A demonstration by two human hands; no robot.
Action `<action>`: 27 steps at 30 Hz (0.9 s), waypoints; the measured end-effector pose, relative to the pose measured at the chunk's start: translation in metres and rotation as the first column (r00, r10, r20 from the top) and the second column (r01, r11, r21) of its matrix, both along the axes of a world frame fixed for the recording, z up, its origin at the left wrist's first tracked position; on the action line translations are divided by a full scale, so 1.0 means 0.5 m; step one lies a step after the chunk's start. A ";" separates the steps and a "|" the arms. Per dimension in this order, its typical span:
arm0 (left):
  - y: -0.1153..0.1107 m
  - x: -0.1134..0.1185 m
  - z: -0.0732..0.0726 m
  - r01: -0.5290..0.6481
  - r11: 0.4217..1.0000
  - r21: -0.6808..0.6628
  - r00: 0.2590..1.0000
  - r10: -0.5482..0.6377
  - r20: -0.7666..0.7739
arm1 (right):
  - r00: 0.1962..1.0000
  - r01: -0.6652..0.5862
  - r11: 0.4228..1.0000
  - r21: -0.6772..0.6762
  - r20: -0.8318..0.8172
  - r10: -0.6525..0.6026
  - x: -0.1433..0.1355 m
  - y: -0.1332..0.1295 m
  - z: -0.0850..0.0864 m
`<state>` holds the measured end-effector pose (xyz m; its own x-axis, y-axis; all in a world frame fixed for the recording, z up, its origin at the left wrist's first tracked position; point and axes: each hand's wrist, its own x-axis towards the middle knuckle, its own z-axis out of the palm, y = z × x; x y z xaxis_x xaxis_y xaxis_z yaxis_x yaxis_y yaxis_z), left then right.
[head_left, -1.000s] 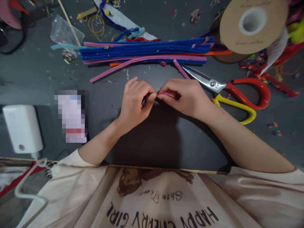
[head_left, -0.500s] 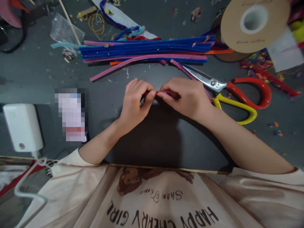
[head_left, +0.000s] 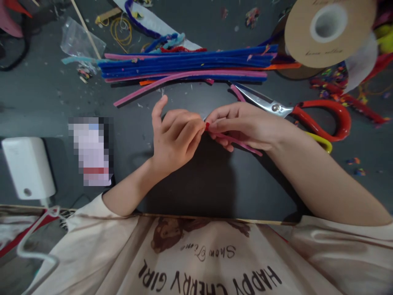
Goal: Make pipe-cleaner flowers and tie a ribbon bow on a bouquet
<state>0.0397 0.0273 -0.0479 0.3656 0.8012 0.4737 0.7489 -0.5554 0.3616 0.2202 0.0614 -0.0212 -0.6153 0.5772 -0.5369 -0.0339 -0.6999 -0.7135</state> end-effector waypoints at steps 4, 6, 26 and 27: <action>0.001 0.000 -0.001 -0.007 0.994 0.105 0.999 0.010 -0.032 | 0.991 -0.067 0.976 0.206 0.124 0.042 0.003 0.001 0.009; 0.004 0.001 -0.002 0.027 0.990 0.136 0.999 -0.029 0.014 | 0.970 -0.148 0.909 0.389 0.237 0.056 0.005 0.000 0.013; 0.006 -0.005 -0.006 0.116 0.988 0.097 0.984 -0.128 0.123 | 0.995 -0.093 0.996 0.012 -0.035 0.093 -0.004 -0.007 -0.002; 0.007 -0.005 -0.005 0.107 0.985 0.137 0.986 -0.122 0.112 | 0.994 -0.100 0.995 -0.005 -0.047 0.100 -0.004 -0.009 -0.004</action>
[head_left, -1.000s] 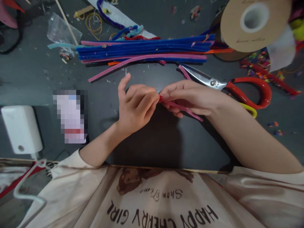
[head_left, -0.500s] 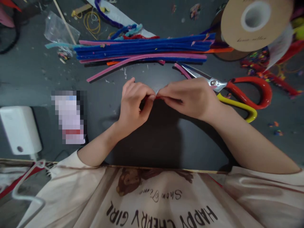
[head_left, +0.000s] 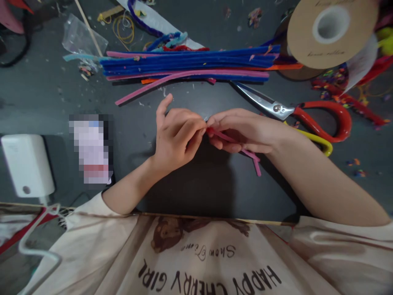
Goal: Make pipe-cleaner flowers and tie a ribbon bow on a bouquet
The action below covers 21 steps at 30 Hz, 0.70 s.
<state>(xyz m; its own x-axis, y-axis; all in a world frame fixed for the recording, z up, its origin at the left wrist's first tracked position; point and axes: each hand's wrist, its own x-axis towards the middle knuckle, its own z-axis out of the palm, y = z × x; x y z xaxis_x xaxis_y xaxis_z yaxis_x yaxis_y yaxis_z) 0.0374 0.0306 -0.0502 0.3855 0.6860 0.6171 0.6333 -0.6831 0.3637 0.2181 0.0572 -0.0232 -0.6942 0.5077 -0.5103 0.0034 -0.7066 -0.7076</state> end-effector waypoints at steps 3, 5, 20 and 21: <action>0.002 0.001 0.004 -0.012 0.997 0.076 1.000 0.013 -0.013 | 0.999 -0.032 0.999 -0.003 -0.028 0.032 -0.001 -0.003 -0.002; 0.003 0.002 0.005 -0.015 0.997 0.078 1.000 0.016 -0.016 | 0.999 -0.031 0.998 0.058 -0.029 0.033 -0.002 -0.003 -0.002; 0.001 -0.007 -0.006 -0.033 0.980 -0.196 0.999 0.027 -0.034 | 0.754 -0.556 0.042 0.830 0.525 -0.395 0.000 -0.021 -0.006; 0.001 -0.007 -0.006 -0.033 0.979 -0.202 0.999 0.027 -0.031 | 0.757 -0.537 0.057 0.842 0.511 -0.408 0.000 -0.021 -0.006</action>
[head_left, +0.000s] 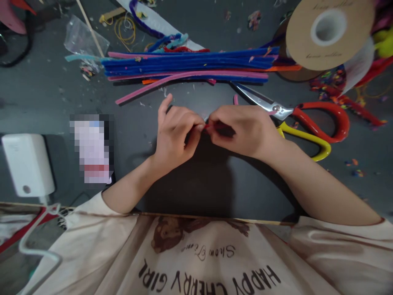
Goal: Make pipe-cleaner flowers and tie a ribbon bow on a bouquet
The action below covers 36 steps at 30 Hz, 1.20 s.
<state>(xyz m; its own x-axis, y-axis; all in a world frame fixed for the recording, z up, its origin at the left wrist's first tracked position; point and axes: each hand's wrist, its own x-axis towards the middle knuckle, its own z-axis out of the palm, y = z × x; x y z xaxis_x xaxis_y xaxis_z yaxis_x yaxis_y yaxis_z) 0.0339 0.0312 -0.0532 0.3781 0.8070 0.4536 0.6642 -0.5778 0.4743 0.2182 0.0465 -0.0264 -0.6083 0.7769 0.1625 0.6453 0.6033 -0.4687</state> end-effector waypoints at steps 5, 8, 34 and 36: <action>0.000 0.001 0.000 -0.013 0.998 -0.056 1.000 0.011 -0.028 | 0.999 0.037 0.999 -0.008 -0.005 -0.037 -0.002 0.000 -0.001; 0.000 0.001 0.000 -0.012 0.999 -0.042 0.999 0.011 -0.034 | 1.000 0.025 1.000 -0.003 0.011 -0.025 -0.003 0.001 0.001; -0.004 0.006 -0.006 -0.049 0.999 0.013 0.999 0.049 0.021 | 0.682 -0.392 0.160 -0.906 -0.403 -0.611 -0.005 0.021 0.008; -0.003 0.005 -0.002 -0.056 0.998 -0.024 0.998 0.056 0.005 | 0.727 -0.268 0.362 -0.893 -0.434 -0.532 -0.006 0.019 0.014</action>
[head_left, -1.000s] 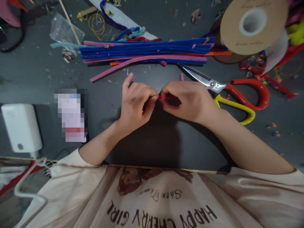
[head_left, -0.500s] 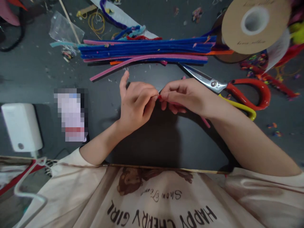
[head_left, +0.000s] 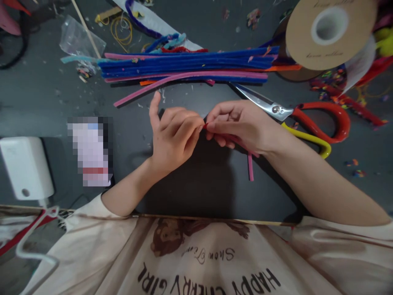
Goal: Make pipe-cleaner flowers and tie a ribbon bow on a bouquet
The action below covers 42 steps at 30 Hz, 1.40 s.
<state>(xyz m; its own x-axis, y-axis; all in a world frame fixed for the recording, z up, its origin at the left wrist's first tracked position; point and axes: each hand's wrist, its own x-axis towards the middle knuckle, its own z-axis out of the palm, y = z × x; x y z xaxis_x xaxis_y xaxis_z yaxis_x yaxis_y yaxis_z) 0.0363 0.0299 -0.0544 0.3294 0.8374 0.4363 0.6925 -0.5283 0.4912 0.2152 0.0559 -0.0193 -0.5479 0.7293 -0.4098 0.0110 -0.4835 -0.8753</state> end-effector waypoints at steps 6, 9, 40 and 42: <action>0.002 -0.001 0.003 -0.001 0.999 -0.043 1.000 0.002 0.005 | 0.890 -0.235 0.734 0.637 0.445 -0.101 0.005 -0.017 -0.004; 0.002 -0.002 0.000 -0.004 0.997 -0.071 1.000 0.003 -0.012 | 0.846 -0.321 0.636 0.701 0.514 -0.139 0.006 -0.018 -0.009; 0.004 -0.001 0.008 0.073 0.986 0.149 0.997 -0.076 0.014 | 0.934 -0.285 0.848 0.447 0.327 0.142 0.015 0.000 0.016; 0.003 -0.002 0.010 0.072 0.994 0.084 0.997 -0.073 0.005 | 0.874 -0.385 0.682 0.621 0.482 0.055 0.017 -0.003 0.017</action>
